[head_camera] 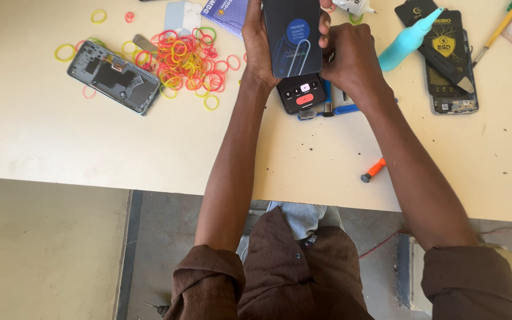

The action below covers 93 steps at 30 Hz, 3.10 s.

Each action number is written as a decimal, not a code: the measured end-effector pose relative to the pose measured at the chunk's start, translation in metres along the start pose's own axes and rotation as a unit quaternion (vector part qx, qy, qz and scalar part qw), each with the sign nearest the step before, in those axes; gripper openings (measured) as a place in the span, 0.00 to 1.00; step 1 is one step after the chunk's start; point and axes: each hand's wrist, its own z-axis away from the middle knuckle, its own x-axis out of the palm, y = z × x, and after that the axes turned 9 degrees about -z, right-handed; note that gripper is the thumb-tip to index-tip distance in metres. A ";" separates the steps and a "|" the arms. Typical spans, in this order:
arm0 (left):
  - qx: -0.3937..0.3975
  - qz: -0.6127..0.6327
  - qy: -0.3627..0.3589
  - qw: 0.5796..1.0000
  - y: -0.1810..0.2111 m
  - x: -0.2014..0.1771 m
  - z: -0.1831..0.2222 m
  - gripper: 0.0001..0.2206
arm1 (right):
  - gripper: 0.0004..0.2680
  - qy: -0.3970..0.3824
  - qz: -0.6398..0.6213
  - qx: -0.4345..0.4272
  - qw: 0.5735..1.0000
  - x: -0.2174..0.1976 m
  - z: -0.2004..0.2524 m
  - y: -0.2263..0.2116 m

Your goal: The person handles a mobile phone, removes components, and places a battery into the device frame by hand.

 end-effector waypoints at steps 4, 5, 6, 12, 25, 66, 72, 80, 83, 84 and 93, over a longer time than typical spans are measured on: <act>-0.014 -0.006 0.004 1.000 -0.003 -0.005 0.001 0.39 | 0.06 -0.006 -0.005 -0.021 1.000 0.001 0.001 0.001; -0.022 -0.001 0.013 1.000 -0.002 -0.007 0.001 0.39 | 0.05 -0.007 0.000 -0.034 0.999 0.001 0.002 0.000; -0.017 0.005 0.013 1.000 -0.003 -0.009 0.001 0.38 | 0.05 -0.009 0.006 -0.047 0.999 0.001 0.004 0.000; 0.009 0.037 0.020 0.999 -0.002 -0.024 -0.001 0.34 | 0.06 0.055 0.000 -0.136 0.989 -0.002 0.017 -0.011; 0.135 0.055 0.078 0.986 0.002 -0.054 0.011 0.31 | 0.05 -0.204 -0.018 -0.261 0.943 0.011 0.027 -0.055; 0.081 0.055 -0.014 0.995 0.010 -0.024 0.008 0.38 | 0.07 -0.209 -0.150 -0.120 0.959 -0.054 0.013 -0.043; 0.070 0.037 -0.010 0.997 0.009 -0.024 0.008 0.40 | 0.04 0.021 0.076 -0.157 0.984 -0.045 0.017 -0.032; 0.023 0.025 -0.040 0.999 -0.003 -0.030 0.009 0.38 | 0.10 0.098 0.018 -0.206 0.973 -0.028 0.009 -0.049; -0.018 0.025 -0.011 0.999 -0.009 -0.040 0.009 0.37 | 0.15 0.095 0.114 -0.242 0.959 -0.021 0.004 -0.057; -0.015 0.022 0.002 1.000 -0.012 -0.043 0.009 0.37 | 0.17 0.093 0.154 -0.253 0.951 -0.019 0.002 -0.058; -0.046 0.022 0.140 0.989 -0.016 -0.049 0.004 0.28 | 0.23 0.102 0.173 -0.193 0.960 -0.002 -0.004 -0.058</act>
